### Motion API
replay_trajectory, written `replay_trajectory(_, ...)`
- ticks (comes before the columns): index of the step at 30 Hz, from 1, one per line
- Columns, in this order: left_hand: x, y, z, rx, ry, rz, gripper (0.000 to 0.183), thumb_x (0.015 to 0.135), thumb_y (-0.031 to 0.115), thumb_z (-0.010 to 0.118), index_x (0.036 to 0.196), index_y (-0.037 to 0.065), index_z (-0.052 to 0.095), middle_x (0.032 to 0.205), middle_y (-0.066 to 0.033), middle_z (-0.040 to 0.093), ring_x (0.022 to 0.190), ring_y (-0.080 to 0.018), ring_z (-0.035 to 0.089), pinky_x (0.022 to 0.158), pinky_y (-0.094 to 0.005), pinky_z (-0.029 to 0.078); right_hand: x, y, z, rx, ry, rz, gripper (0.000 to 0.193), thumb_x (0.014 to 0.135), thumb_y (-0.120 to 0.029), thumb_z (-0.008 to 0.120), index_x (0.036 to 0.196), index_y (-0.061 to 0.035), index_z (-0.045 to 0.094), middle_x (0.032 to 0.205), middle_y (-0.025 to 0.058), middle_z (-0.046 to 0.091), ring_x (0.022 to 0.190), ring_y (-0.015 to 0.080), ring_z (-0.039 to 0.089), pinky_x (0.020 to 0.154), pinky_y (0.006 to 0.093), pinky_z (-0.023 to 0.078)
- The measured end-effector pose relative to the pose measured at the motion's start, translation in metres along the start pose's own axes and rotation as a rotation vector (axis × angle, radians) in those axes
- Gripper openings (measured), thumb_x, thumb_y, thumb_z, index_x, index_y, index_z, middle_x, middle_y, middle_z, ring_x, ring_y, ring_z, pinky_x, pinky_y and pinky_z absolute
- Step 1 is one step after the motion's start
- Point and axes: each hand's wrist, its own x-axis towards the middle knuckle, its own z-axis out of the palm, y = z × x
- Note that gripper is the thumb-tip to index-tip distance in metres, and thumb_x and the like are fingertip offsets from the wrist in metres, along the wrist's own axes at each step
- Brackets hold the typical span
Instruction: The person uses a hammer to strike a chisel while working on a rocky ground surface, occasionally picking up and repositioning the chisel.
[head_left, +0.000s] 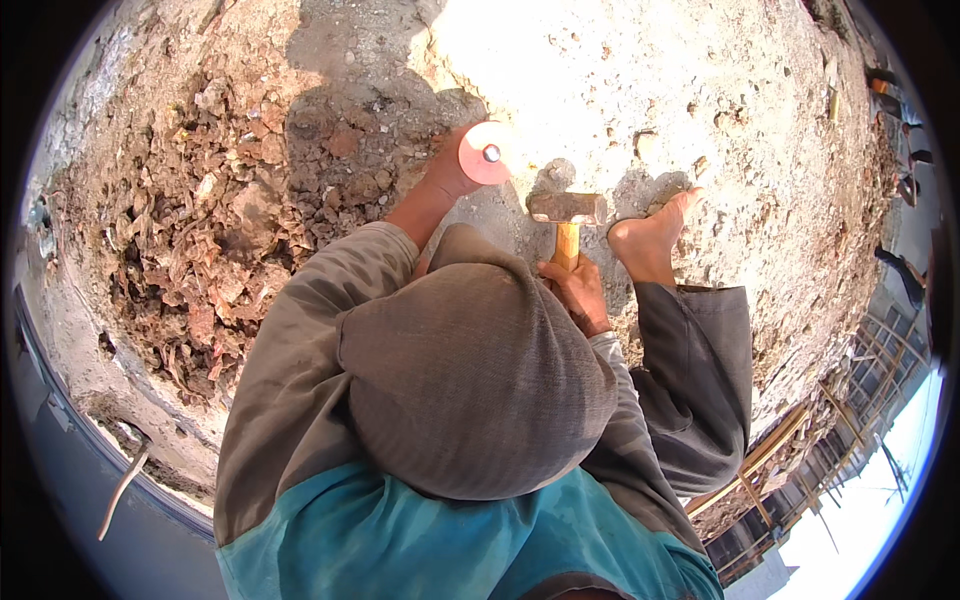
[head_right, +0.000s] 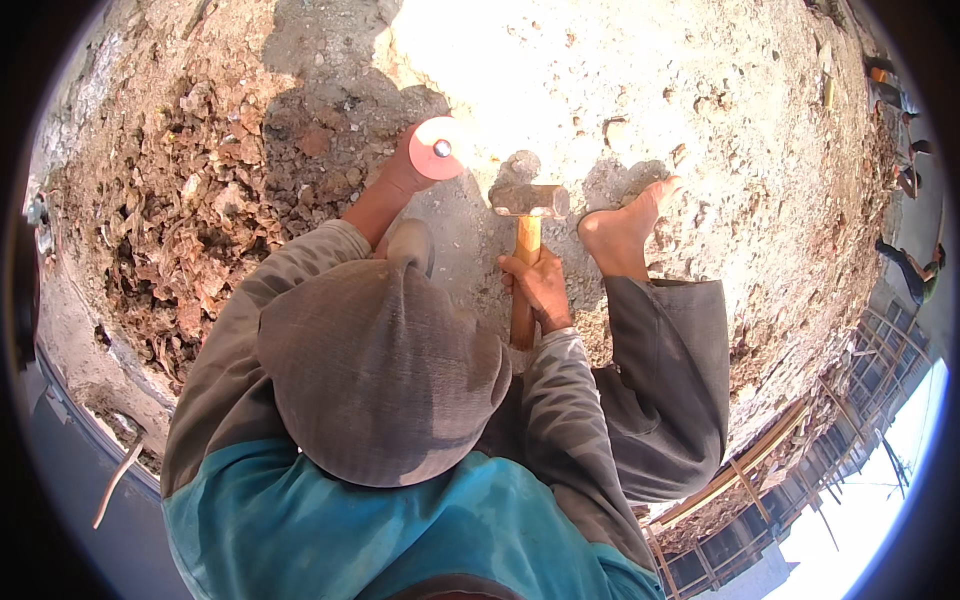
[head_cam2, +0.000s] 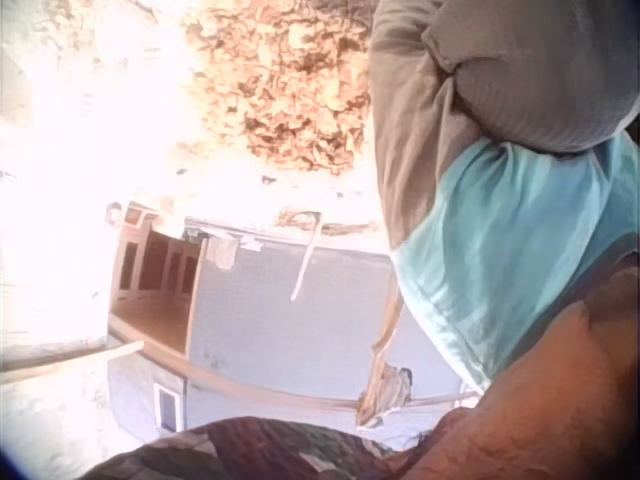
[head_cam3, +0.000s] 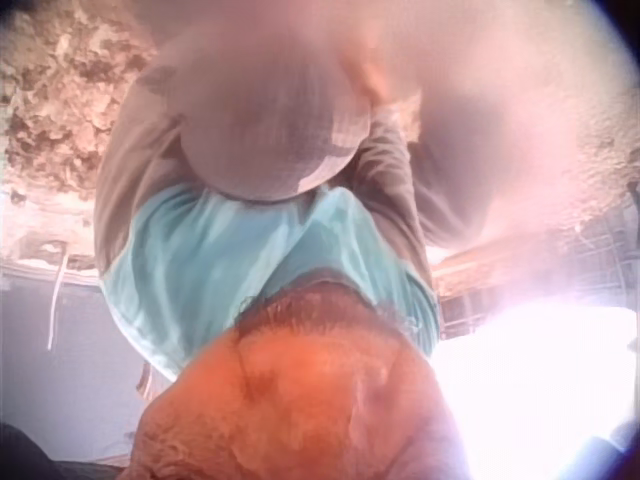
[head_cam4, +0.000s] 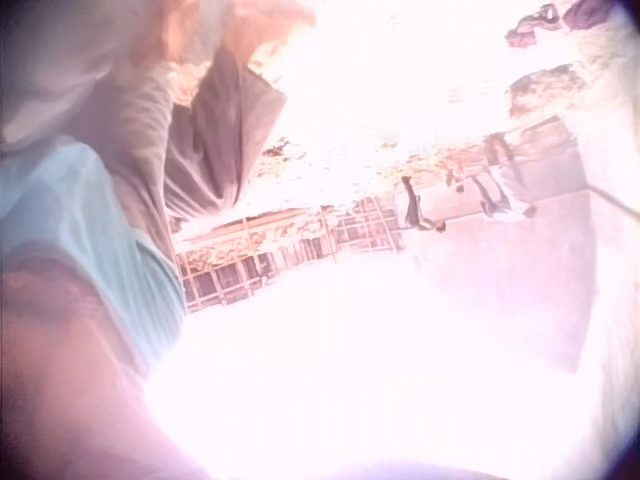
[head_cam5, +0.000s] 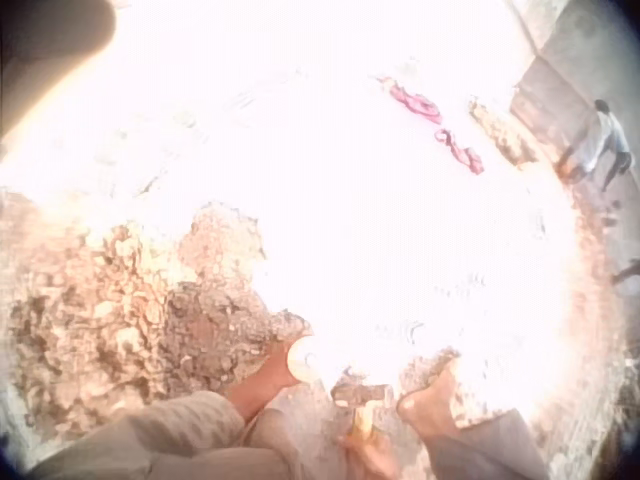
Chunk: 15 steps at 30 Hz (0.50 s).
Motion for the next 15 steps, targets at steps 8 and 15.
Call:
replay_trajectory(8, 0.019, -0.001, 0.032, 0.526, 0.177, 0.338, 0.050, 0.067, 0.023, 0.082, 0.111, 0.006, 0.063, 0.106, -0.0129, 0.067, 0.099, -0.0304, 0.064, 0.087, -0.0412, 0.051, -0.007, -0.031, -0.009, 0.442, 0.054, -0.202, 0.022, 0.083, -0.006, 0.070, 0.095, 0.0029, 0.054, 0.073, 0.0096, 0.061, 0.053, 0.0168, 0.059, 0.045, 0.0308, 0.050)
replay_trajectory(15, 0.014, 0.013, 0.027, 0.385, 0.173, 0.251, 0.043, 0.068, 0.020, 0.081, 0.105, 0.007, 0.065, 0.100, -0.0125, 0.067, 0.095, -0.0318, 0.062, 0.083, -0.0411, 0.050, -0.034, -0.137, -0.004, 0.501, 0.490, -0.873, 0.025, 0.087, -0.007, 0.066, 0.102, -0.0018, 0.047, 0.072, 0.0088, 0.060, 0.060, 0.0163, 0.059, 0.054, 0.0289, 0.050)
